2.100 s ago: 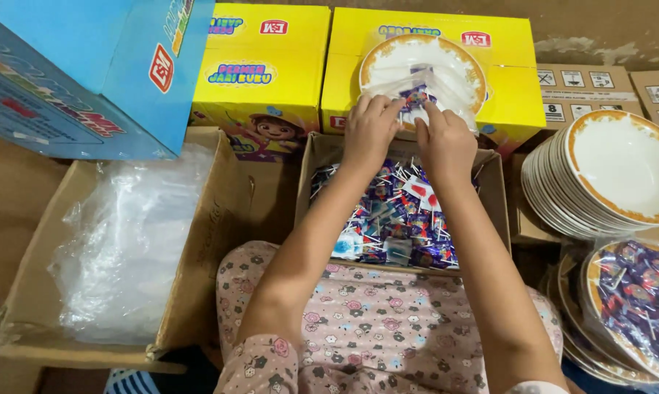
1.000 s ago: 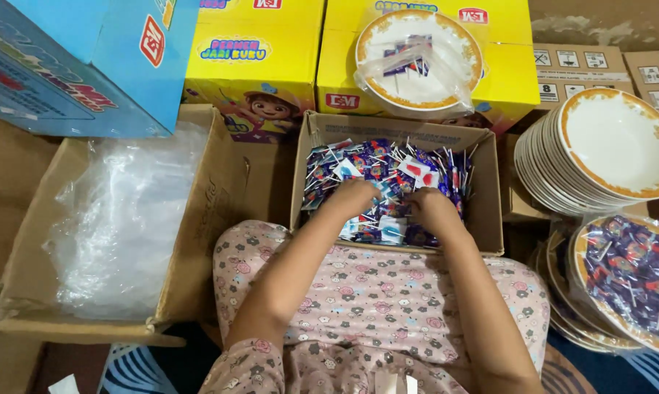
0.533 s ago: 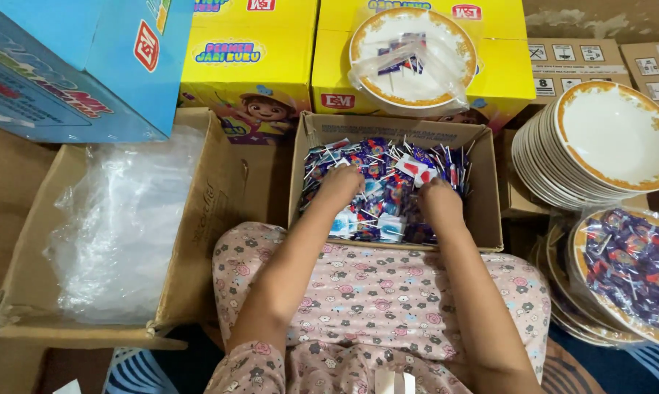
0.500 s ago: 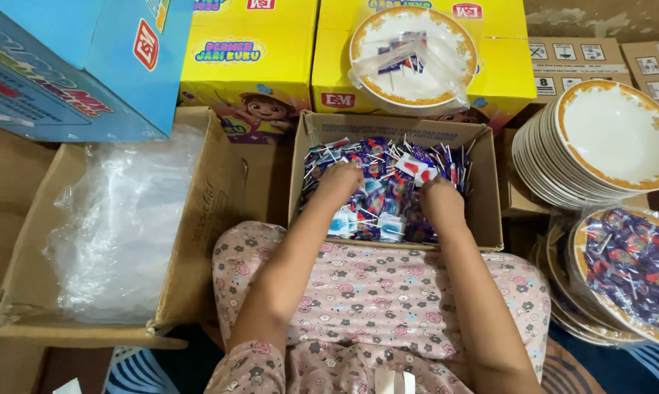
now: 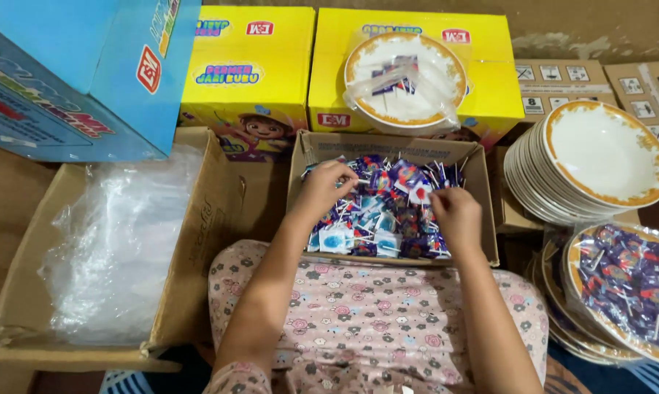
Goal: Packing small sachets into a box and placing a plate into a plastic bag.
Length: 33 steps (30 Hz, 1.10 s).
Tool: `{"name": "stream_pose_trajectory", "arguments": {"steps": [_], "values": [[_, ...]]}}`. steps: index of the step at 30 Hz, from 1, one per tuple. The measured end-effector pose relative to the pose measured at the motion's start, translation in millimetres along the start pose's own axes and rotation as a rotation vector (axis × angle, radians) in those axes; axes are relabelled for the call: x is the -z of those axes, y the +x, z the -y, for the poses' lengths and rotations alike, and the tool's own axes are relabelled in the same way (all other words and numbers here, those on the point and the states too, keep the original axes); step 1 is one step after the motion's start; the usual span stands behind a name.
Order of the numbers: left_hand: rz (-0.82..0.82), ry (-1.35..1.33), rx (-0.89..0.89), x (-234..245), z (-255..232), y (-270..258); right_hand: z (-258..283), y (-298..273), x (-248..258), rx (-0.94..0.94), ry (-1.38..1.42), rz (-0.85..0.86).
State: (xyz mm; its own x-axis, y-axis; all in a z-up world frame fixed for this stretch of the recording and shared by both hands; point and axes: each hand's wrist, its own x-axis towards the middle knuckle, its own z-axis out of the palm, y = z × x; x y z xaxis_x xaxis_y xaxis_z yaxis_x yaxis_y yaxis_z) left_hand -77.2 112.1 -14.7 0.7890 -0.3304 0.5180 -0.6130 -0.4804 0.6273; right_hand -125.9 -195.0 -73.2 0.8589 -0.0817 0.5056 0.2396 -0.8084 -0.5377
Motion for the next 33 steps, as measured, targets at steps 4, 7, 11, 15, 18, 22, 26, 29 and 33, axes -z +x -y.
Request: {"name": "stream_pose_trajectory", "arguments": {"steps": [4, 7, 11, 15, 18, 22, 26, 29, 33], "values": [[-0.228, -0.038, 0.056, 8, -28, 22, 6, 33, 29, 0.066, -0.002, -0.152], [-0.383, -0.009, 0.017, -15, -25, 53, 11, 73, 13, 0.180, -0.137, -0.261], [-0.426, 0.206, 0.050, -37, -15, 85, 28, 118, -39, 0.181, -0.370, -0.289], [-0.497, 0.451, 0.181, -59, 9, 118, 16, 168, -99, 0.183, -0.508, -0.329], [-0.453, 0.522, 0.198, -75, 36, 130, 40, 179, -104, 0.251, -0.562, -0.271], [-0.354, 0.498, 0.210, -52, 4, 109, 75, 173, -76, 0.424, -0.424, -0.290], [-0.271, 0.413, 0.262, -43, -1, 71, 82, 177, -74, 0.344, -0.344, 0.085], [-0.217, 0.374, 0.300, -52, 16, 40, 74, 198, -88, 0.272, -0.380, 0.298], [-0.024, 0.324, 0.364, -59, 46, 11, 63, 222, -94, 0.129, -0.357, 0.488]]}}
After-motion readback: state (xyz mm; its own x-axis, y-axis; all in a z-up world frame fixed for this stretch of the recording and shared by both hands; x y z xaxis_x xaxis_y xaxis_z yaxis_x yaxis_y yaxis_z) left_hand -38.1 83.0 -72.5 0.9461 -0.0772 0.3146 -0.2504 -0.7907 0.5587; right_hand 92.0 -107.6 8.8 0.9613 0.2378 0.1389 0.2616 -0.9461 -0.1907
